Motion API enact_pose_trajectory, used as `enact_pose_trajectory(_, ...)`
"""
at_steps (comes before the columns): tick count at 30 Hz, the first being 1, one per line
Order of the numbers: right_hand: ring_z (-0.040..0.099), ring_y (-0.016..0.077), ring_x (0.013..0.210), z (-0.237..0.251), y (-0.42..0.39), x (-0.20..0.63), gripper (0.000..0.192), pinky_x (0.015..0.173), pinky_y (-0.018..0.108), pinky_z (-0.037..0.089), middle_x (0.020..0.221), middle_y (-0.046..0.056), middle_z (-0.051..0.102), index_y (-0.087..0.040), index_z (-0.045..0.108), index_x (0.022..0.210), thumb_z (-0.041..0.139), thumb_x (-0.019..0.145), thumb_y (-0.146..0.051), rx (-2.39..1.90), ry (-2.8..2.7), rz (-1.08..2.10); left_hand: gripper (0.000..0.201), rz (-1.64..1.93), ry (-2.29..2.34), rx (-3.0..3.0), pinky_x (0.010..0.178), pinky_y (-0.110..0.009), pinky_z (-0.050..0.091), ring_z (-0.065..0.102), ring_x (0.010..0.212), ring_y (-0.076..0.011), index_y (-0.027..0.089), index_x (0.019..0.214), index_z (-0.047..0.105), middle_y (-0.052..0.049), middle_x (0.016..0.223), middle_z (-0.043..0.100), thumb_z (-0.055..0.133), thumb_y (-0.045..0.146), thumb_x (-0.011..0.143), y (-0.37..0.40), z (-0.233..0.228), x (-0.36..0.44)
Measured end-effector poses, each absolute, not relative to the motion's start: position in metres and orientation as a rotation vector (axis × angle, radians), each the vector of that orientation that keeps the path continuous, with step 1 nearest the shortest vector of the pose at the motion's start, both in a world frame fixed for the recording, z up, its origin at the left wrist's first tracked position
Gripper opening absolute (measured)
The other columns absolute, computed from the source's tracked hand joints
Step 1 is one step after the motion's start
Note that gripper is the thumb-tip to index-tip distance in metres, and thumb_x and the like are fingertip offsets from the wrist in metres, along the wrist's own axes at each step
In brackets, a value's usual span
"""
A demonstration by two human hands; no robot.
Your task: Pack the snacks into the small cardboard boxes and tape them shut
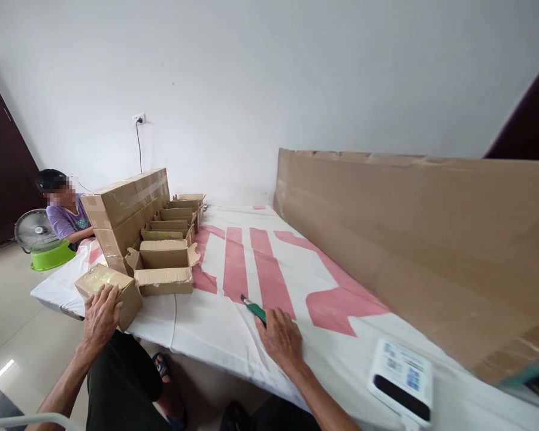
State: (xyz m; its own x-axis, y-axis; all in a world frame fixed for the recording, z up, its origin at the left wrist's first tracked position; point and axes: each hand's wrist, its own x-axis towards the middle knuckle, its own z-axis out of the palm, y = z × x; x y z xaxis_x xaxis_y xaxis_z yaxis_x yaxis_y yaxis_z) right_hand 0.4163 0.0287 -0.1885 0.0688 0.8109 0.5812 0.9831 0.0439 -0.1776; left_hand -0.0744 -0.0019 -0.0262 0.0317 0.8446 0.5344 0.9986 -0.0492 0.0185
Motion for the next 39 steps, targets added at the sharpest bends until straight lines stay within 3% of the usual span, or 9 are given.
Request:
enact_pose_trajectory(5,0.066,0.0312,0.095,-0.192,0.032,0.420,0.012,0.082,0.039,0.046,0.094,0.011,0.069,-0.022,0.066,0.095,0.059,0.102,-0.029,-1.821,-1.763,-0.380,0.057,-0.635,-1.940,-1.949,0.124,-0.052,0.039,0.050,0.152,-0.0391,0.025,0.145,0.066,-0.016,0.153,0.065,0.073,0.047,0.093,0.008,-0.003,-0.094)
enact_pose_trajectory(10,0.068,0.0304,0.097,-0.187,0.036,0.414,0.015,0.085,0.039,0.051,0.097,0.011,0.073,-0.022,0.068,0.103,0.055,0.102,-0.029,-1.638,-1.797,-0.186,0.067,-0.596,-2.134,-1.840,0.119,-0.060,0.043,0.047,0.153,-0.0419,0.025,0.149,0.062,-0.020,0.165,0.053,0.066,0.062,0.094,0.026,0.025,-0.135)
enact_pose_trajectory(15,0.071,0.0276,0.108,-0.146,0.041,0.338,0.023,0.094,0.037,0.053,0.116,0.009,0.077,-0.025,0.069,0.119,0.057,0.099,-0.020,-1.246,-2.029,0.090,0.082,-0.695,-2.436,-1.651,0.116,-0.068,0.043,0.050,0.150,-0.0511,0.017,0.147,0.064,-0.028,0.164,0.052,0.064,0.072,0.086,0.050,0.038,-0.180)
enact_pose_trajectory(18,0.071,0.0276,0.111,-0.109,0.050,0.274,0.022,0.096,0.038,0.052,0.120,0.009,0.076,-0.025,0.067,0.119,0.060,0.099,-0.018,-1.090,-2.139,0.220,0.088,-0.905,-2.550,-1.731,0.114,-0.061,0.049,0.058,0.143,-0.0510,0.013,0.137,0.068,-0.028,0.151,0.065,0.072,0.072,0.073,0.061,0.040,-0.197)
enact_pose_trajectory(22,0.071,0.0285,0.113,-0.074,0.074,0.215,0.021,0.099,0.039,0.051,0.122,0.010,0.077,-0.024,0.066,0.119,0.063,0.099,-0.019,-1.073,-2.197,0.391,0.084,-1.087,-2.545,-1.870,0.104,-0.047,0.058,0.070,0.128,-0.0439,0.018,0.122,0.074,-0.016,0.128,0.080,0.078,0.076,0.061,0.064,0.039,-0.208)
enact_pose_trajectory(28,0.073,0.0298,0.116,-0.067,0.111,0.193,0.024,0.101,0.038,0.050,0.122,0.014,0.079,-0.021,0.066,0.126,0.061,0.102,-0.022,-1.163,-2.145,0.490,0.098,-1.273,-2.519,-2.023,0.094,-0.041,0.061,0.075,0.109,-0.0365,0.016,0.118,0.074,-0.011,0.113,0.082,0.084,0.084,0.048,0.051,0.038,-0.209)
enact_pose_trajectory(35,0.069,0.0287,0.128,-0.054,0.124,0.183,0.033,0.110,0.039,0.049,0.138,0.014,0.075,-0.020,0.066,0.134,0.059,0.103,-0.027,-1.080,-2.153,0.664,0.087,-1.184,-2.458,-2.034,0.104,-0.044,0.058,0.071,0.126,-0.0404,0.023,0.132,0.072,-0.011,0.132,0.078,0.077,0.078,0.065,0.033,0.014,-0.158)
enact_pose_trajectory(39,0.073,0.0252,0.102,-0.046,0.116,0.202,0.016,0.089,0.034,0.054,0.110,0.007,0.080,-0.022,0.071,0.109,0.062,0.099,-0.029,-1.048,-2.183,0.778,0.082,-1.075,-2.377,-2.016,0.109,-0.046,0.054,0.068,0.131,-0.0401,0.023,0.142,0.064,-0.014,0.136,0.075,0.066,0.077,0.080,0.020,-0.004,-0.124)
